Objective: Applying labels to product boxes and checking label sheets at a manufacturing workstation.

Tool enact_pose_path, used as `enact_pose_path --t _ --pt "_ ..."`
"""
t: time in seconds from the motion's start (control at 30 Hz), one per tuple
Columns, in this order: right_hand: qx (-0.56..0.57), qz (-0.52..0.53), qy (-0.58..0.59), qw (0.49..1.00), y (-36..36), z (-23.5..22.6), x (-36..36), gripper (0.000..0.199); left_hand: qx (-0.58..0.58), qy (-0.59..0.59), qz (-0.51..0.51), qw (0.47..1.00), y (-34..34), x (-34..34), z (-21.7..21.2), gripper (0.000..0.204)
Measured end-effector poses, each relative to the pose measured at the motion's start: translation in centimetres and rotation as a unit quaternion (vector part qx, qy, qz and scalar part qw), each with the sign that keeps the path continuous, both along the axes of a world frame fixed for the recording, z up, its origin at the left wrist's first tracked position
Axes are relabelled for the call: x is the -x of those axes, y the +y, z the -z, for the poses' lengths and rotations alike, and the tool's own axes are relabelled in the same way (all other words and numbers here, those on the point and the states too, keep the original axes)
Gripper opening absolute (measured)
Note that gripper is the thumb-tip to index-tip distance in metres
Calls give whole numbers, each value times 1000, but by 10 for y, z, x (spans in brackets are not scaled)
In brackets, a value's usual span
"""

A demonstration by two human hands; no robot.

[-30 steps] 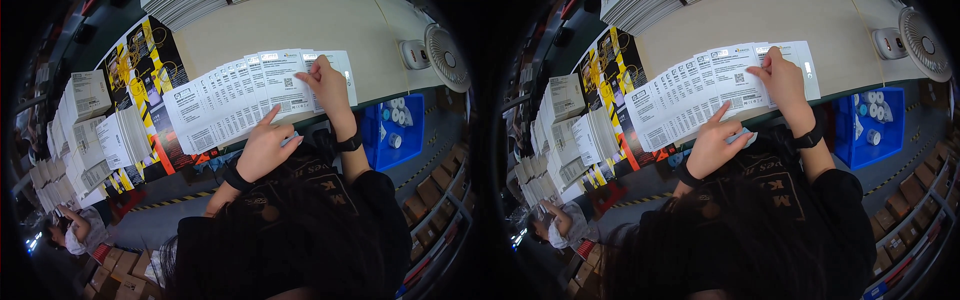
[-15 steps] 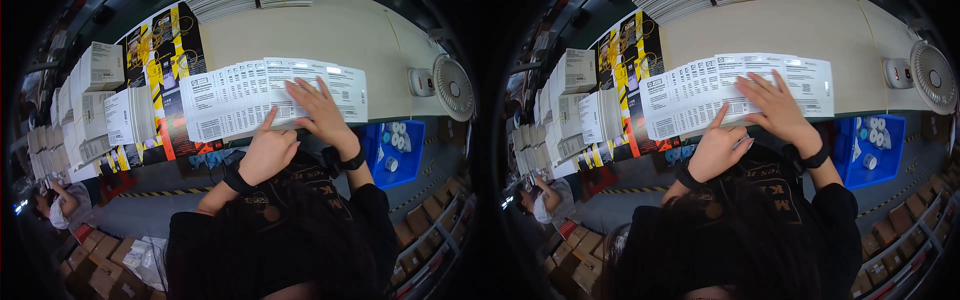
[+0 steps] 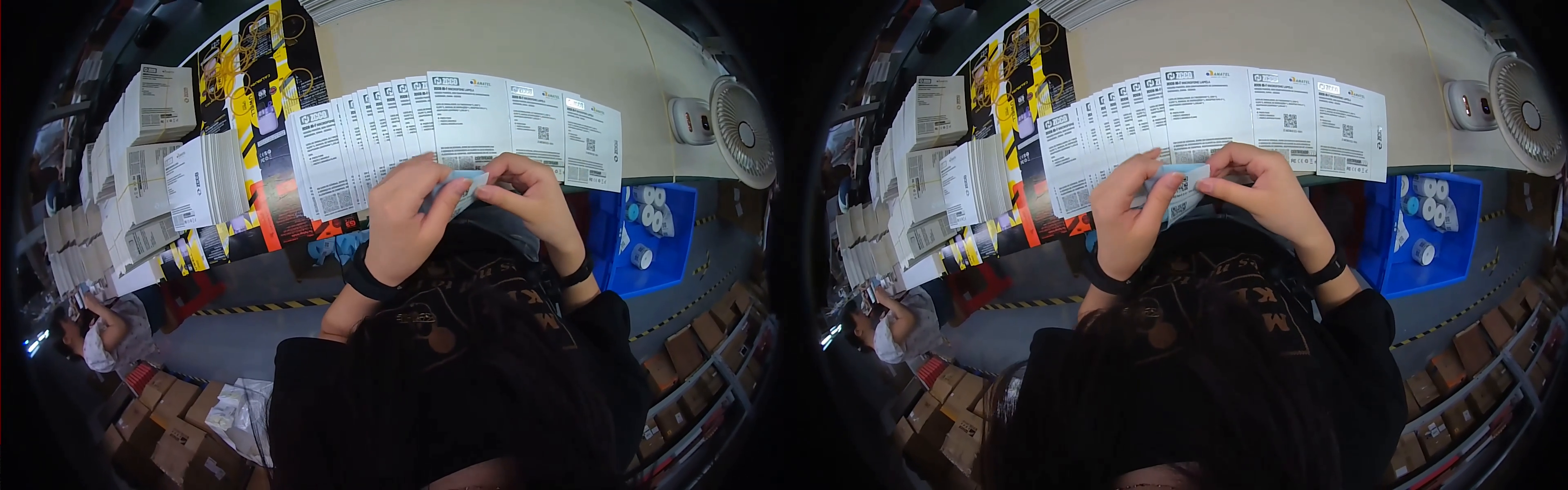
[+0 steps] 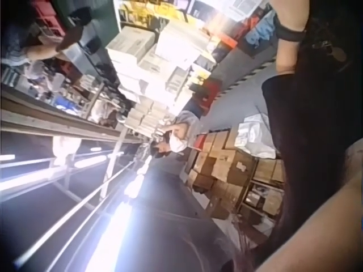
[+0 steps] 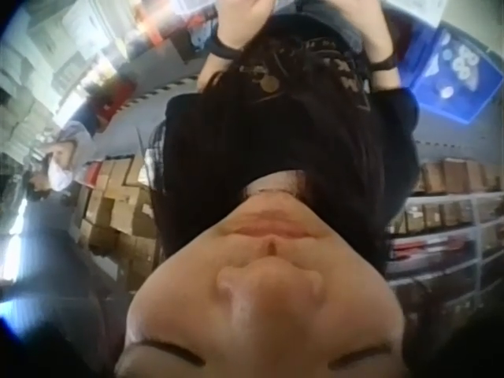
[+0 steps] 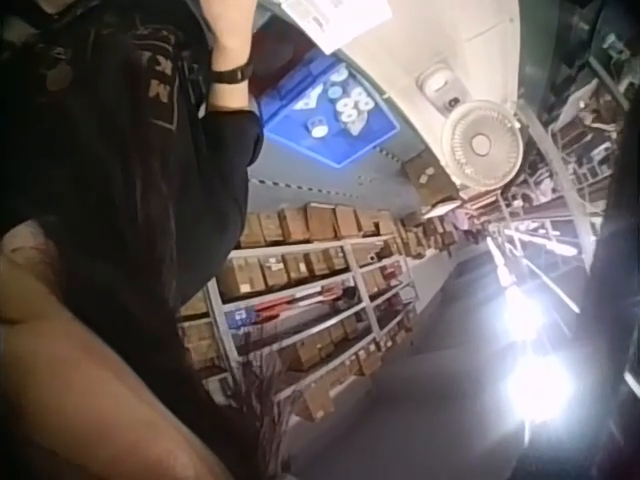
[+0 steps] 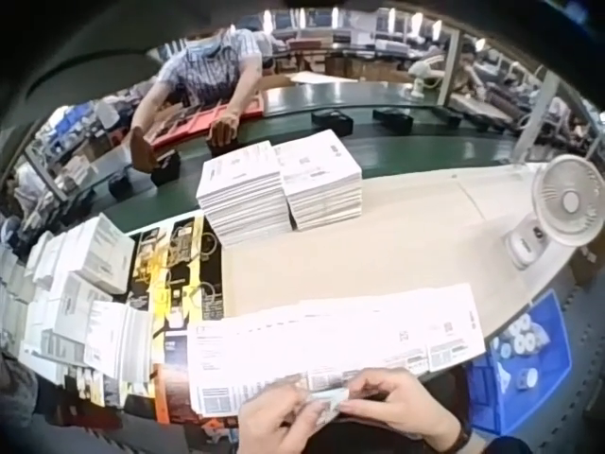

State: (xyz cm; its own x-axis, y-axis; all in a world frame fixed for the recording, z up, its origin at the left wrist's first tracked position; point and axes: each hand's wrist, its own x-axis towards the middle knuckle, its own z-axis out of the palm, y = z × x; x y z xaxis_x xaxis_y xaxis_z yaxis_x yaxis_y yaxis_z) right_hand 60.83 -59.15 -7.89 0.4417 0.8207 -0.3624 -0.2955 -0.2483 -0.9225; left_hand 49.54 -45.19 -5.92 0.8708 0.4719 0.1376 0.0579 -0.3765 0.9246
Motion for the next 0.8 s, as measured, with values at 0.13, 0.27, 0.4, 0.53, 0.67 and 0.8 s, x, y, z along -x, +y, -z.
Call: enact_pose_path --t 0.13,0.27,0.4,0.53,0.67,0.8 --pt "1 -7 -172 985 2 -6 1 17 -128 -81 -85 985 -1 -7 2 17" --pt "-23 28 -230 972 5 -12 5 12 -209 -64 42 975 6 -4 2 23" --pt "-57 64 -135 987 6 -11 3 11 -139 -45 27 989 4 -5 1 22" --pt "-111 77 -207 969 7 -5 -4 14 15 35 -35 999 -3 -1 -2 18" --pt "-169 280 -101 940 13 -2 -4 34 1 23 29 999 0 -2 2 14" --pt "-255 227 39 939 16 -6 -1 56 102 21 -32 994 1 -1 3 14"
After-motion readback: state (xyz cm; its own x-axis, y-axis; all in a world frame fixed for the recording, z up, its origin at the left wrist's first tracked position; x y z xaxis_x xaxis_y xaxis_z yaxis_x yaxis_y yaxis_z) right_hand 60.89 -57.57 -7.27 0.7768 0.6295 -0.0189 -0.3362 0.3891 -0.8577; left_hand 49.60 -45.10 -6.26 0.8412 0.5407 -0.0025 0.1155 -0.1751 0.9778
